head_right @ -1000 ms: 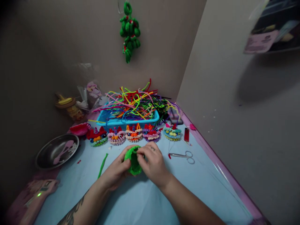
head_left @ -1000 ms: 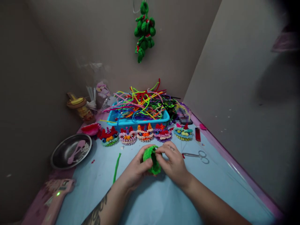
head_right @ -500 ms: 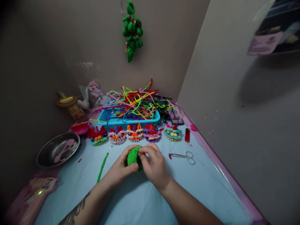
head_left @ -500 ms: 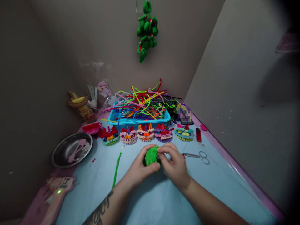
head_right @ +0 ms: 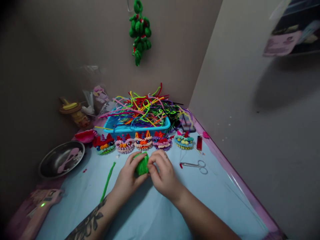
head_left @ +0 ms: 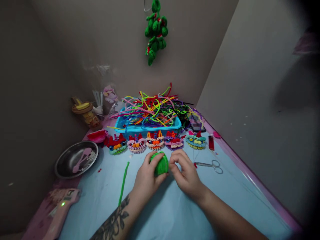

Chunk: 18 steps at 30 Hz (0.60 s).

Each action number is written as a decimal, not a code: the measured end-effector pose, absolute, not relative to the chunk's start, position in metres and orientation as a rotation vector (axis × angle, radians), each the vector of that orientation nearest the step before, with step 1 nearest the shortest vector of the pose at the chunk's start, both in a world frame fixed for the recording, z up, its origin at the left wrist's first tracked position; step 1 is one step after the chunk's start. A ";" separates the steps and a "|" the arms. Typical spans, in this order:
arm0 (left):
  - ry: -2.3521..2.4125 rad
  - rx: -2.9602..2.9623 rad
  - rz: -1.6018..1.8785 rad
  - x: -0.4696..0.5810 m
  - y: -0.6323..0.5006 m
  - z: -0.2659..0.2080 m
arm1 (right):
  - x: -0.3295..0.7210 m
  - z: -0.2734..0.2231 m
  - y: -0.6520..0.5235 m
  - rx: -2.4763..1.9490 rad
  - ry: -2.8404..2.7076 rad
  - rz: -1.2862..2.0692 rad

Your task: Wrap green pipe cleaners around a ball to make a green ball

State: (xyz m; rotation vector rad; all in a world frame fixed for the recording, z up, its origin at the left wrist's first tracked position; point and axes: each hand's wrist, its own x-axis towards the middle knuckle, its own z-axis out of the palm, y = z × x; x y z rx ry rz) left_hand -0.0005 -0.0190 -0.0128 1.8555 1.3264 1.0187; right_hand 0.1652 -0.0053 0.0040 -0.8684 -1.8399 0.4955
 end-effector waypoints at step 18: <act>0.826 1.112 0.956 -0.003 -0.010 -0.006 | 0.167 -0.017 0.015 -1.057 -1.574 0.886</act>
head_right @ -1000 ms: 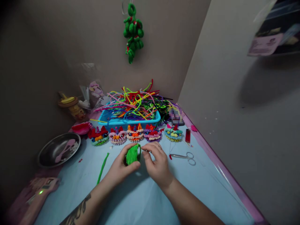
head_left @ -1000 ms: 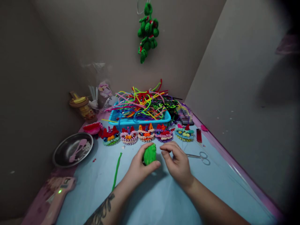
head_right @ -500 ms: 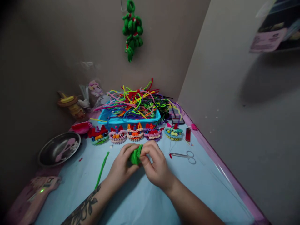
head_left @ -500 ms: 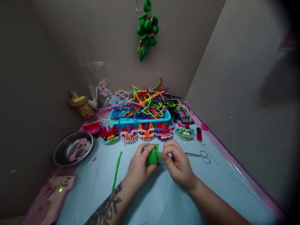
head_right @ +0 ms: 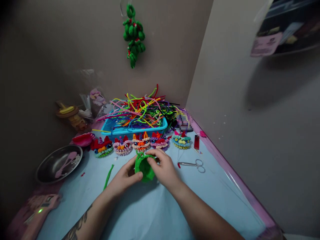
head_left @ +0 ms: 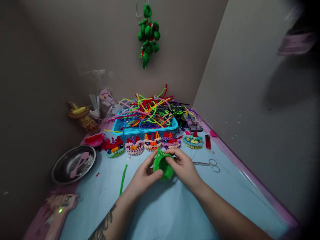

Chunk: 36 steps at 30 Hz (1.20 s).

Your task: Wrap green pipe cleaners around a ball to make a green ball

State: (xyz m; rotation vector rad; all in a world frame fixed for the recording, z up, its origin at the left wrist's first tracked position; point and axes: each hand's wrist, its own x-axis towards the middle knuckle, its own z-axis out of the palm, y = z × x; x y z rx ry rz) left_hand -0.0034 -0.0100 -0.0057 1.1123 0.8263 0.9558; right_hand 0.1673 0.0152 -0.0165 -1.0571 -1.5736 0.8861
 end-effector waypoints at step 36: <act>1.396 1.663 1.338 0.000 -0.017 -0.014 | 0.158 -0.024 0.001 -0.990 -1.841 0.764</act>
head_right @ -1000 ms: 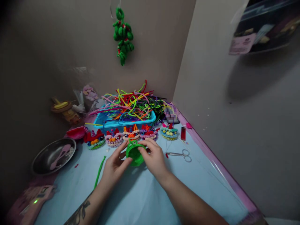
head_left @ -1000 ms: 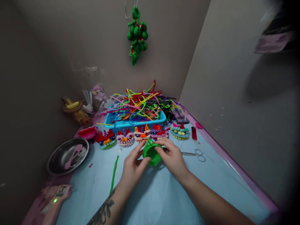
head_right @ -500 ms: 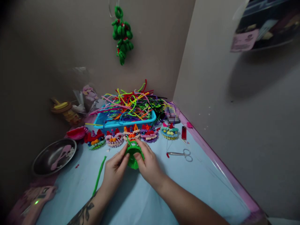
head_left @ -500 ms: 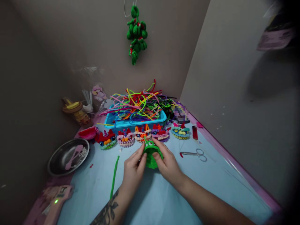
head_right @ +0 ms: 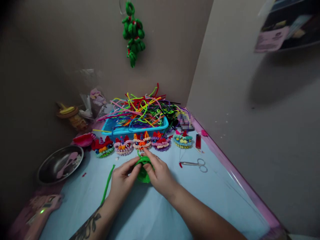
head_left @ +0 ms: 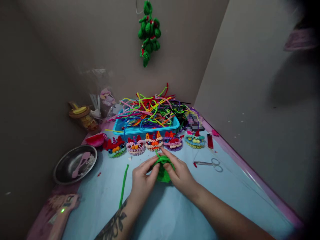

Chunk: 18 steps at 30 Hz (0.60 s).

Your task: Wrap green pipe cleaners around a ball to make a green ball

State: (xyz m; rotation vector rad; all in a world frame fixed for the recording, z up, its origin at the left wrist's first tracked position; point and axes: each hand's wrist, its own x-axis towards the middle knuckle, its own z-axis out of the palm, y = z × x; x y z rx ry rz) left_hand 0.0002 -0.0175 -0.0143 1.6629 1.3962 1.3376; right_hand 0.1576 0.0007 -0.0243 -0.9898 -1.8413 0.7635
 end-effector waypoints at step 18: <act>1.479 1.859 1.349 0.000 -0.018 -0.019 | 0.150 -0.020 -0.009 -1.157 -1.734 0.650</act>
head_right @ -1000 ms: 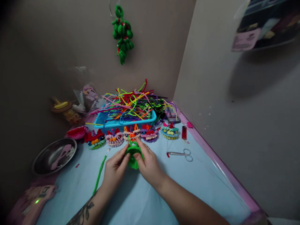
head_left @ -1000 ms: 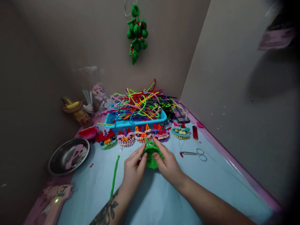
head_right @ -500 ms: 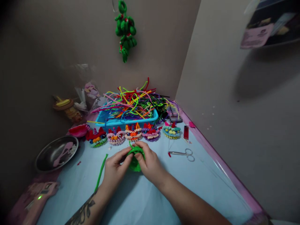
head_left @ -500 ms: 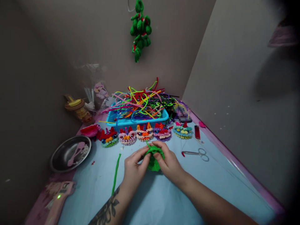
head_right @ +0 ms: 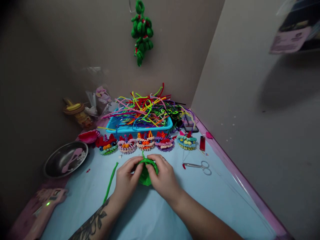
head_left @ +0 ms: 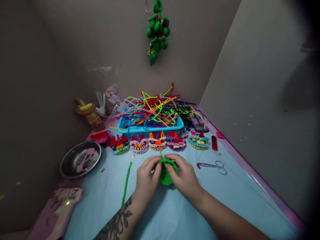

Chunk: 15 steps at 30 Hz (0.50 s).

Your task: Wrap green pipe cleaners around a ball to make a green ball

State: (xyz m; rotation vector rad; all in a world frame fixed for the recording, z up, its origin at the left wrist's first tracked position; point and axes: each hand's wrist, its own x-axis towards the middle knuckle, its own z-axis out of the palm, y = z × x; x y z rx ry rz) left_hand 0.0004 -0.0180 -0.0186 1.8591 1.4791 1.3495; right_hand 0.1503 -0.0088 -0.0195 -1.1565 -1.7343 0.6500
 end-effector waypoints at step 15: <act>1.390 1.988 1.249 0.001 -0.016 -0.023 | 0.157 -0.006 0.003 -1.131 -1.610 0.995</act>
